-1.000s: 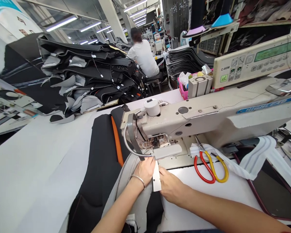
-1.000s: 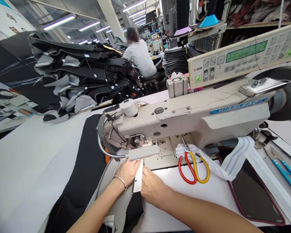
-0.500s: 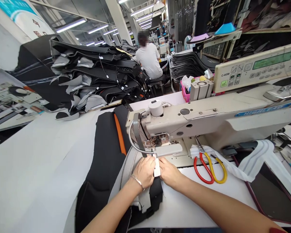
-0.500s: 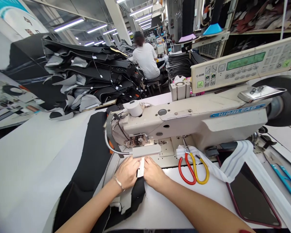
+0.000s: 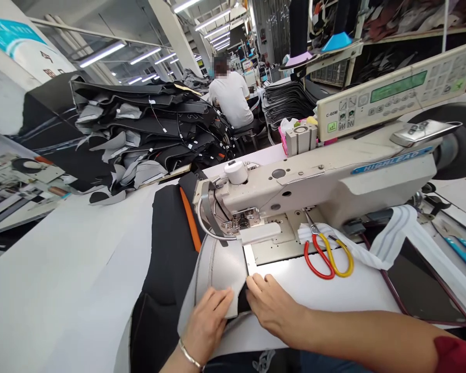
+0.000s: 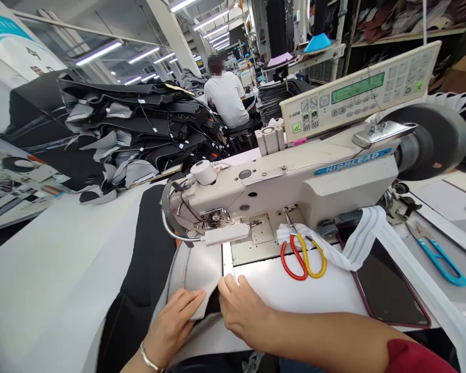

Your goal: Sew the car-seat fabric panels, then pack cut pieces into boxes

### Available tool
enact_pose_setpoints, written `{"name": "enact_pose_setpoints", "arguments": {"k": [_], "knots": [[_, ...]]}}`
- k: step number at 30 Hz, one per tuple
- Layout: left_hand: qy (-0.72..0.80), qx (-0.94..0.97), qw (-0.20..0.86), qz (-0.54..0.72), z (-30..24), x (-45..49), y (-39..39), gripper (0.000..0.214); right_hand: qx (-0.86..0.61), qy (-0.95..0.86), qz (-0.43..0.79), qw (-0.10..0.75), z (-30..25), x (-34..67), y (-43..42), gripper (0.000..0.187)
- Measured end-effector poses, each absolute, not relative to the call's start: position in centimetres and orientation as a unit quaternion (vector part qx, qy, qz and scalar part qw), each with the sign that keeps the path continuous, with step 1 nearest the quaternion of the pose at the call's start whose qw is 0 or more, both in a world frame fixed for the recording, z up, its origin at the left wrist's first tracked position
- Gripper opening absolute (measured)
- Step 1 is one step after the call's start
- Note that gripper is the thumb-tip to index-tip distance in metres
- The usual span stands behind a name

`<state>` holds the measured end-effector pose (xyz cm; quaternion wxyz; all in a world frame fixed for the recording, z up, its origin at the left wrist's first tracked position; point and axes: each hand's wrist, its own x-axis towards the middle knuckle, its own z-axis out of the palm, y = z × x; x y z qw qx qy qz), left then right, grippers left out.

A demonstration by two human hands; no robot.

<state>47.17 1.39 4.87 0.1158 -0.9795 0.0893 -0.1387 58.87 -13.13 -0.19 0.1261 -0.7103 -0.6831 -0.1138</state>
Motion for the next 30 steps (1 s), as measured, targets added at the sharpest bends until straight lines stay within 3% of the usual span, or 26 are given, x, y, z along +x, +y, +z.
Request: {"name": "enact_pose_setpoints", "arguments": {"k": [4, 10, 18, 30], "knots": [[0.061, -0.994, -0.014, -0.088, 4.6, 48.0, -0.4, 0.031, -0.656, -0.723, -0.139, 0.166, -0.2, 58.8, -13.4, 0.020], [0.105, -0.985, -0.133, 0.021, 6.7, 49.4, -1.1, 0.028, -0.629, -0.751, -0.140, 0.142, -0.5, 58.4, -13.7, 0.019], [0.110, -0.976, 0.133, -0.131, 3.6, 53.7, -0.5, 0.022, -0.645, -0.747, -0.095, 0.130, -0.5, 58.5, -13.0, 0.015], [0.088, -0.968, 0.128, -0.195, 1.9, 53.1, -0.4, 0.022, -0.649, -0.745, -0.065, 0.139, -0.8, 58.5, -12.9, 0.007]]}}
